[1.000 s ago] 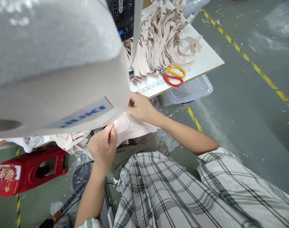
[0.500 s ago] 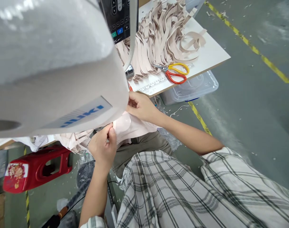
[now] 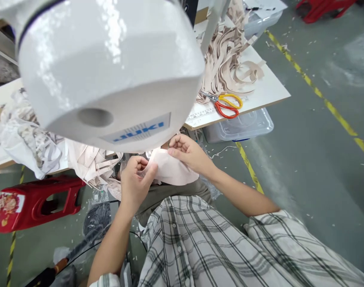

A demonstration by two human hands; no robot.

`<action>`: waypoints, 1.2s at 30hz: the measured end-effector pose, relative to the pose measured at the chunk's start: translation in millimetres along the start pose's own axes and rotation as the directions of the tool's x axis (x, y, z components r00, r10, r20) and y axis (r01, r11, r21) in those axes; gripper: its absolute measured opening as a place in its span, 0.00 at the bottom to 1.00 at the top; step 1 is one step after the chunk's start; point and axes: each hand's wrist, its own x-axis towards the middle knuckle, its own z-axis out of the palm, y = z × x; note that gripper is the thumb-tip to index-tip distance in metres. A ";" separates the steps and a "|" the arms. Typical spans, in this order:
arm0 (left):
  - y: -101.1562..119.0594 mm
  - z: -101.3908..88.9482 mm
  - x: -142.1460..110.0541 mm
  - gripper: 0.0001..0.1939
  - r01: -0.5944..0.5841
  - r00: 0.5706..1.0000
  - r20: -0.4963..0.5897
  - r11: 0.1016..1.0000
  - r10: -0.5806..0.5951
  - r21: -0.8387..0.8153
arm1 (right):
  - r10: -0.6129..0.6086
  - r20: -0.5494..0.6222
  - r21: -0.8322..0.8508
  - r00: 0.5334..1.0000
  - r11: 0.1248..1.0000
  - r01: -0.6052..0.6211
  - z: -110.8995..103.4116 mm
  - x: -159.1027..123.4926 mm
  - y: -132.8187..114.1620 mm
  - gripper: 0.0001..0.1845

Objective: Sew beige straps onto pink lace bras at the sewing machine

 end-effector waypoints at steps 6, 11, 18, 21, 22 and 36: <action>-1.0 -4.9 -11.3 0.10 0.032 0.959 0.283 0.991 0.005 -0.127 | 0.186 0.077 0.192 0.980 0.961 -0.197 12.0 -42.7 16.2 0.17; -5.8 -2.8 -16.0 0.10 0.020 0.913 0.405 0.989 0.042 -0.148 | 0.217 0.189 0.207 0.958 0.945 -0.255 14.2 -56.6 27.4 0.22; -26.2 7.8 -28.4 0.08 -0.426 0.904 0.189 0.838 0.383 0.340 | -0.154 0.128 -0.220 0.980 0.959 0.179 15.3 -73.2 11.7 0.03; -37.4 10.1 -32.9 0.09 -0.522 0.822 0.037 0.726 0.568 0.447 | -0.321 0.225 -0.334 0.920 0.861 0.383 16.1 -88.0 13.5 0.07; -39.7 10.2 -34.1 0.10 -0.534 0.803 0.004 0.715 0.596 0.452 | -0.313 0.229 -0.337 0.922 0.863 0.377 16.3 -92.9 15.9 0.09; -40.3 6.1 -35.6 0.09 -0.506 0.861 0.090 0.822 0.501 0.262 | -0.228 0.320 -0.414 0.919 0.839 0.352 6.0 -93.4 22.9 0.10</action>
